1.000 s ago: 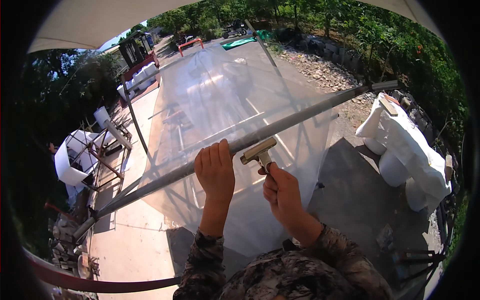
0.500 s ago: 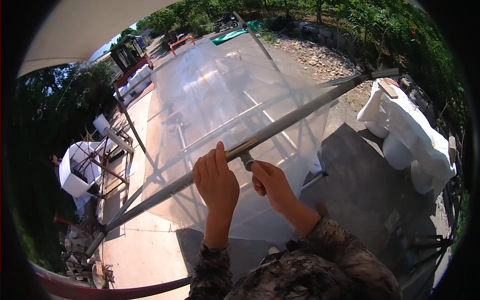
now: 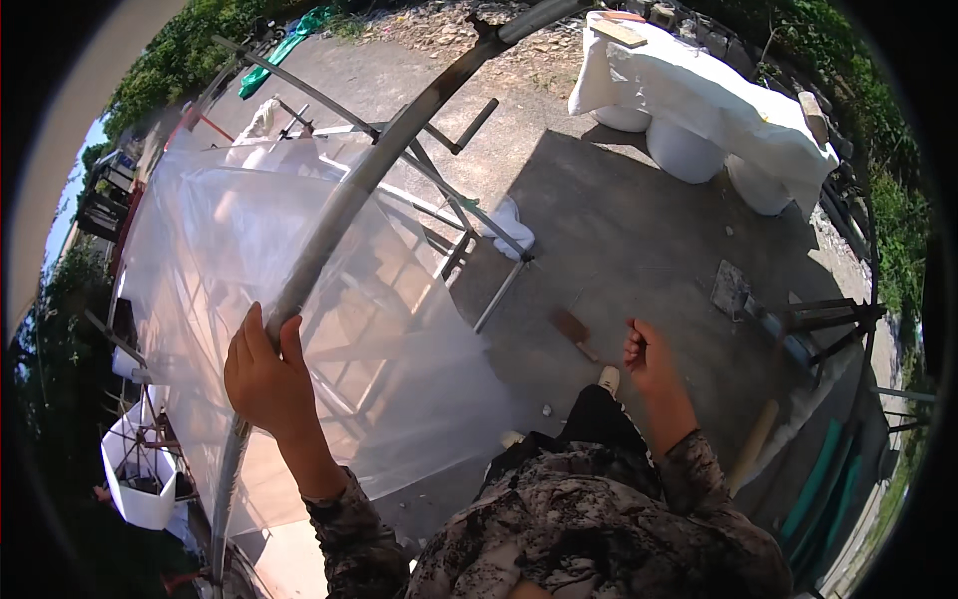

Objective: The recorder is covering a large metal frame with plastic sheets, using a crank to roll out the material and tape to secure it.

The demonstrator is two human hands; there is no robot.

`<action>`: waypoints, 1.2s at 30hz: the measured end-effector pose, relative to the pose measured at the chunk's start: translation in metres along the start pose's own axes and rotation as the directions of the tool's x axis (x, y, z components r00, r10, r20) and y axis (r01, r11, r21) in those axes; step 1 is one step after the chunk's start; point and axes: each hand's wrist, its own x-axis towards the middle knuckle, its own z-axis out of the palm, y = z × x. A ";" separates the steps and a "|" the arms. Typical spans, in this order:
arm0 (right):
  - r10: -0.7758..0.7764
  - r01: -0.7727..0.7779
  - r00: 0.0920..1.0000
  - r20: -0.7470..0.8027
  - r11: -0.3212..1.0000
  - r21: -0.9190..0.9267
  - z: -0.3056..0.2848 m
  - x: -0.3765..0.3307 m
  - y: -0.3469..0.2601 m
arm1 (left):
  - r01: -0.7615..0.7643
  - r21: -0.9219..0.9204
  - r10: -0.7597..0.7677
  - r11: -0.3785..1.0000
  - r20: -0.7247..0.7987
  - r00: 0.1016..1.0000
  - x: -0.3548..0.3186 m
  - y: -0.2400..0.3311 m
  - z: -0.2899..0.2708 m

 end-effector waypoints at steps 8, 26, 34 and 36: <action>-0.159 0.161 0.986 -0.051 0.986 0.039 -0.051 0.053 -0.149 | 0.089 0.095 -0.091 0.991 0.016 0.996 -0.011 -0.016 0.020; 0.421 0.096 0.678 0.602 0.762 -0.640 0.214 0.295 -0.237 | 0.246 0.229 -0.262 0.942 0.043 0.964 0.010 -0.010 -0.004; 0.243 0.450 0.893 0.380 -0.518 -0.727 0.014 0.578 -0.371 | 0.842 0.510 -0.872 -0.178 -0.478 0.105 -0.133 0.183 0.201; 0.241 0.268 0.958 0.158 -0.548 -0.792 -0.042 0.598 -0.414 | 0.976 0.192 -0.962 -0.098 -0.270 -0.044 -0.157 0.282 0.268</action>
